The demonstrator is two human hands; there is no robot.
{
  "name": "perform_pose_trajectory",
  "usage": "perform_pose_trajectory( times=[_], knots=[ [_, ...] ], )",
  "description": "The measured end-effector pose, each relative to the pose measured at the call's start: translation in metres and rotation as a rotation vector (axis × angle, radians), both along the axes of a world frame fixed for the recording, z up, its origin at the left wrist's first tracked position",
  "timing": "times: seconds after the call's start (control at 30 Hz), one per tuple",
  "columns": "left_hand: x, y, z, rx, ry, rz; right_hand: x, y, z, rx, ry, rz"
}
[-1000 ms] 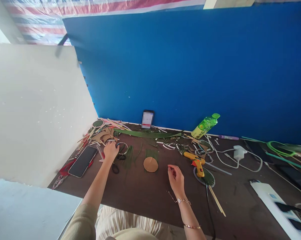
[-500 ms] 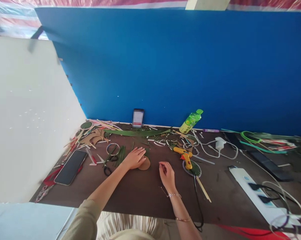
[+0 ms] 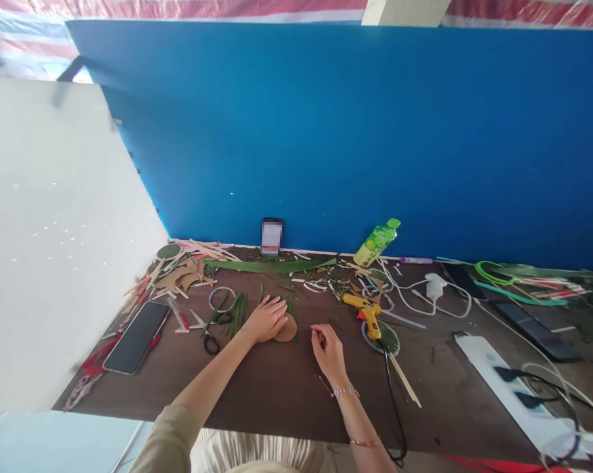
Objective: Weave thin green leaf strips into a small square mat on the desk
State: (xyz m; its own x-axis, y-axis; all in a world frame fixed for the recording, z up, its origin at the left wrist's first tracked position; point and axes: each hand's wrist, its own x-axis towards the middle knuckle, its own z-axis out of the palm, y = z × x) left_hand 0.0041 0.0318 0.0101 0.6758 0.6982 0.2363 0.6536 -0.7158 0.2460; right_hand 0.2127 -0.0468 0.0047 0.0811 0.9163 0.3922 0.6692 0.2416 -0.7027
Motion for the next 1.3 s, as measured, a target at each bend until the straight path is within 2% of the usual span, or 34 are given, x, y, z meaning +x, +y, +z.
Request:
perform_pose_trajectory(
  times=[0.47,0.77,0.9,1.1,1.2,1.3],
  knots=[
    [0.008,0.001,0.004,0.031,0.002,0.077,0.001,0.0,0.0,0.0,0.015,0.019],
    [0.018,0.007,0.021,-0.007,0.033,0.061,0.002,0.0,0.001,-0.002,0.054,0.008],
    [0.019,0.021,0.029,-0.075,0.015,0.084,0.002,0.001,0.0,-0.003,0.067,0.003],
    [-0.005,0.053,0.05,-0.164,-0.085,0.173,0.003,0.001,-0.002,-0.003,0.089,-0.027],
    [-0.011,0.046,0.05,-0.171,-0.097,0.201,0.003,0.001,-0.002,-0.009,0.101,-0.037],
    [-0.007,0.028,0.04,-0.198,-0.063,0.197,0.003,0.001,-0.002,-0.015,0.108,-0.04]
  ],
)
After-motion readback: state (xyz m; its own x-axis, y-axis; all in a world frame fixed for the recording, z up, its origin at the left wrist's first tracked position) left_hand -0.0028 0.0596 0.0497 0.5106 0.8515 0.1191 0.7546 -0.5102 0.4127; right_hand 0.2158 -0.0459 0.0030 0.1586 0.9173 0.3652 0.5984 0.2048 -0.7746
